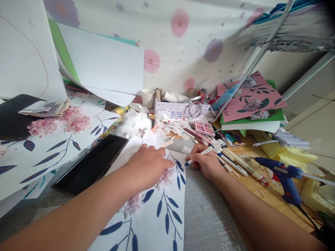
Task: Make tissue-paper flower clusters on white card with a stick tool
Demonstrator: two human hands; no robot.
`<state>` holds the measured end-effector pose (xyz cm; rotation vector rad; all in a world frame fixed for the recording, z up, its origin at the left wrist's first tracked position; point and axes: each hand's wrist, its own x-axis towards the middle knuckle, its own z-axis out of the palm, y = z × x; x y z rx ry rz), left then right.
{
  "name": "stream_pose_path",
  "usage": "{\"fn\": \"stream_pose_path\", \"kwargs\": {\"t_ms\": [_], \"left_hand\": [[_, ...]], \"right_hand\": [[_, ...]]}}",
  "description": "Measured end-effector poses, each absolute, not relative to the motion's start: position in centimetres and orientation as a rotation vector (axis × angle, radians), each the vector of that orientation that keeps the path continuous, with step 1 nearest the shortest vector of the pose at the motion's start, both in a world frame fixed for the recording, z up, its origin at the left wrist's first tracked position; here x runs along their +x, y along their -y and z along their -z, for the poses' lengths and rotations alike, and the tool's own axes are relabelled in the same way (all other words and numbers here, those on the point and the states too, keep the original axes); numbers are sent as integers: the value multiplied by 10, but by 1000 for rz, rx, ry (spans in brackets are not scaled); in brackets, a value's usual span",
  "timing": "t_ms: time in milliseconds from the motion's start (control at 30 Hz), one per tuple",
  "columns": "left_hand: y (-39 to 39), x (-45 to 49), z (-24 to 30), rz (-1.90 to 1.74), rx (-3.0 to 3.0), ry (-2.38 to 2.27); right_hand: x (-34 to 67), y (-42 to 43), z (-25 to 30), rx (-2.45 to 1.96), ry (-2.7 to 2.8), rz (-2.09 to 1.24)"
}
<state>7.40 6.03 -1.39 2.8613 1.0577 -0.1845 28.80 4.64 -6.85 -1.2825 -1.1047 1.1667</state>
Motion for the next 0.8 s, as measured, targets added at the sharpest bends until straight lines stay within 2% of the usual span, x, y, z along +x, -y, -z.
{"fn": "stream_pose_path", "kwargs": {"t_ms": [600,800], "left_hand": [[-61,72,16,187,2847,-1066],[-63,70,16,205,2878,-1032]], "right_hand": [[292,-46,73,-1265,1114,-1173],[289,-50,73,-1147,1088,-1078]]}}
